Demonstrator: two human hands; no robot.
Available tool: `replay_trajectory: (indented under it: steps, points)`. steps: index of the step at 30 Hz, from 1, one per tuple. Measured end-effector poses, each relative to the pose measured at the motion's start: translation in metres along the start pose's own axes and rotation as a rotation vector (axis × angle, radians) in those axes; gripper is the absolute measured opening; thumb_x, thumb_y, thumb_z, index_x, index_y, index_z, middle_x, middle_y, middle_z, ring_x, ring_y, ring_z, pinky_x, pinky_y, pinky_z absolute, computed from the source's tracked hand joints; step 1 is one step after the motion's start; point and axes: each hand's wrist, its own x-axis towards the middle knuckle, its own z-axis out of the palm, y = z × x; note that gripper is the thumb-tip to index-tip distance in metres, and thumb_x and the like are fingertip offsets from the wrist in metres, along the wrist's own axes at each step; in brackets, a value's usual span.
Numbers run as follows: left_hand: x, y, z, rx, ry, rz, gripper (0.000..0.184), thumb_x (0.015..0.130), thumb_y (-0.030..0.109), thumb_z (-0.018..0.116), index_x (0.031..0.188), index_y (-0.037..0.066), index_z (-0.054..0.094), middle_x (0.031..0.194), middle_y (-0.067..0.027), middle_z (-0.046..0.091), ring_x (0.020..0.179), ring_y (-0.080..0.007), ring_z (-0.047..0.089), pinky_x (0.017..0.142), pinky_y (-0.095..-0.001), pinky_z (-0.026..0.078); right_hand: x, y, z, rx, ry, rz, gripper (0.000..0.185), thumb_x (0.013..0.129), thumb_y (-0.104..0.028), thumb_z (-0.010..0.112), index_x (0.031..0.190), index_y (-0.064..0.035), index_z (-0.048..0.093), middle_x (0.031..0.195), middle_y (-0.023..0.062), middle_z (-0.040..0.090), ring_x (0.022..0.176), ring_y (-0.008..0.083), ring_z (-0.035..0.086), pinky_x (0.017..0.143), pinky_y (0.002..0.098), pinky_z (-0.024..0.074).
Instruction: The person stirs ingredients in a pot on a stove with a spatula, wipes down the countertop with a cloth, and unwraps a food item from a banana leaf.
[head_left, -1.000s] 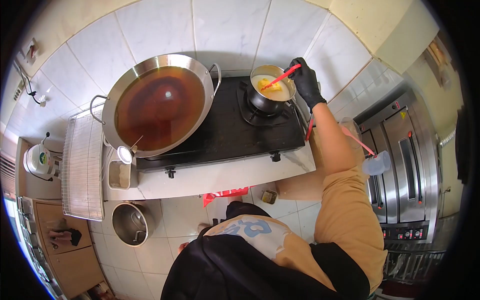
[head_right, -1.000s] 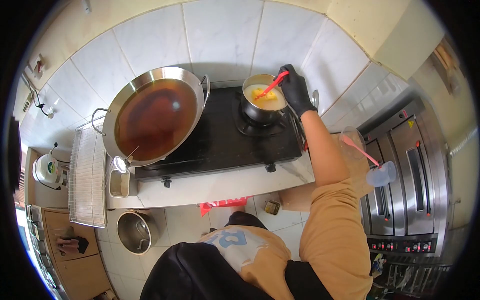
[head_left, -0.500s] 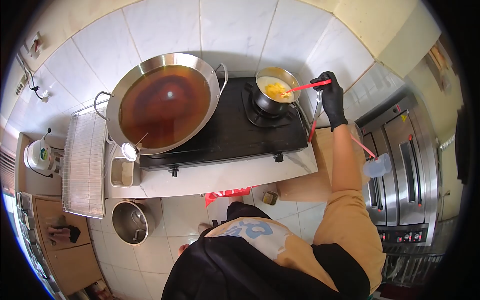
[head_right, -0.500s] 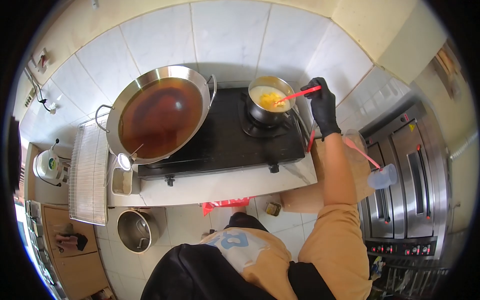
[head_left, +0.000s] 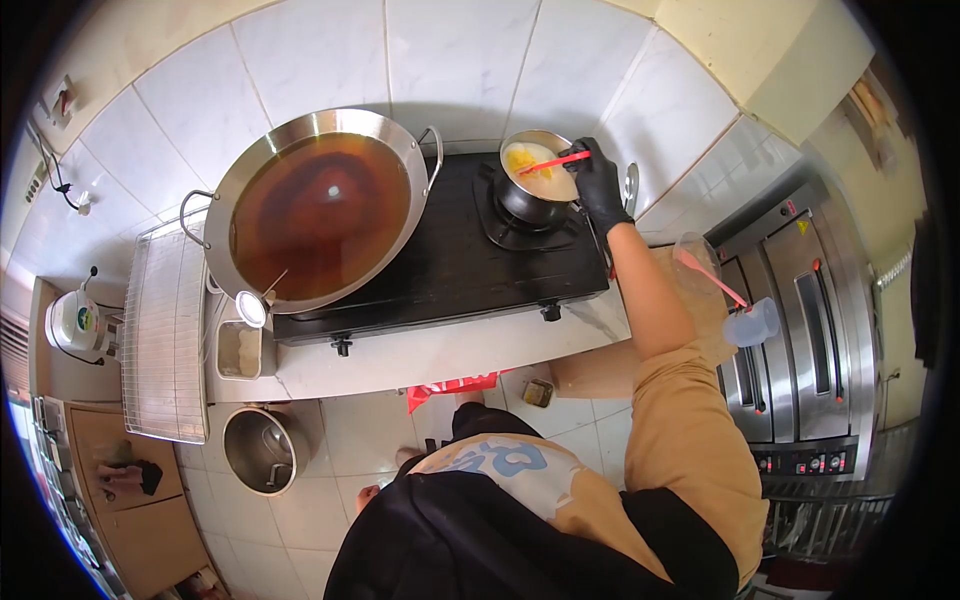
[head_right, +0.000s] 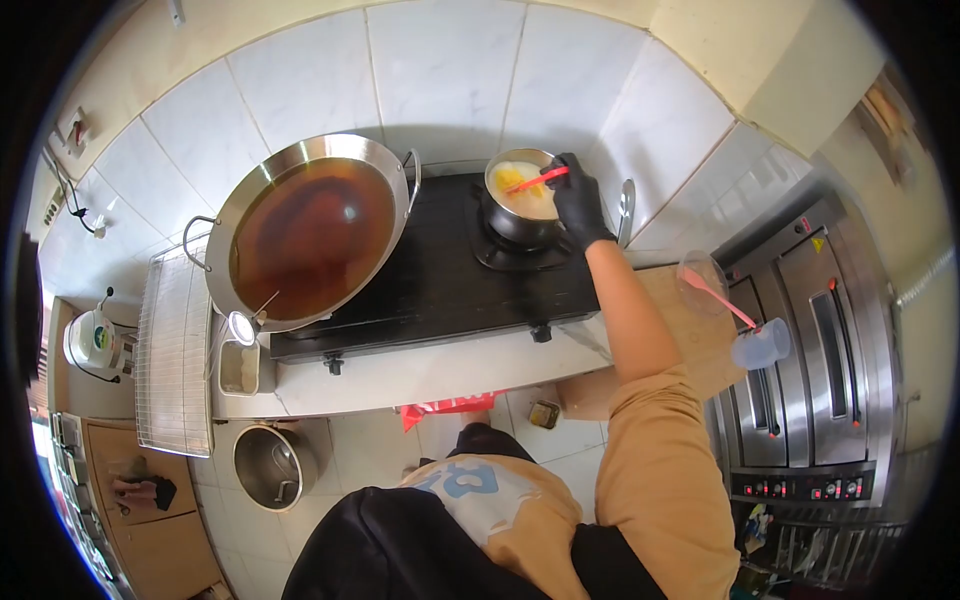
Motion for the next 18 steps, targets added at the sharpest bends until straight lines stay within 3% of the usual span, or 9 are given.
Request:
replay_trajectory:
  steps: [2,8,18]
  points:
    - [0.000,0.001,-0.001,-0.029,0.000,0.014,0.028,0.082,0.023,0.059,0.093,-0.004,0.061,0.072,-0.0071,0.063,0.065,-0.0120,0.057,0.059,-0.0270,0.046,0.002,-0.013,0.004,-0.045,-0.021,-0.029,0.015,0.083,0.000,0.049,0.098,-0.0043,0.049,0.084,0.0170,0.064,0.081,0.0302,0.064,0.070,0.0345,0.0502]
    - [0.018,0.000,-0.001,-0.097,-0.047,0.014,0.027,0.083,0.023,0.059,0.091,-0.003,0.061,0.071,-0.0062,0.062,0.064,-0.0125,0.057,0.058,-0.0261,0.045,0.023,0.013,0.000,-0.204,-0.086,-0.144,0.017,0.082,-0.001,0.051,0.098,-0.0044,0.050,0.083,0.0179,0.064,0.081,0.0326,0.063,0.068,0.0379,0.0499]
    - [0.015,-0.009,0.002,-0.097,-0.034,0.010,0.030,0.082,0.025,0.060,0.093,-0.003,0.062,0.072,-0.0067,0.063,0.065,-0.0128,0.057,0.060,-0.0276,0.046,0.024,0.029,-0.052,-0.224,-0.089,0.101,0.016,0.081,-0.010,0.053,0.096,-0.0030,0.054,0.079,0.0166,0.064,0.076,0.0308,0.063,0.065,0.0359,0.0494]
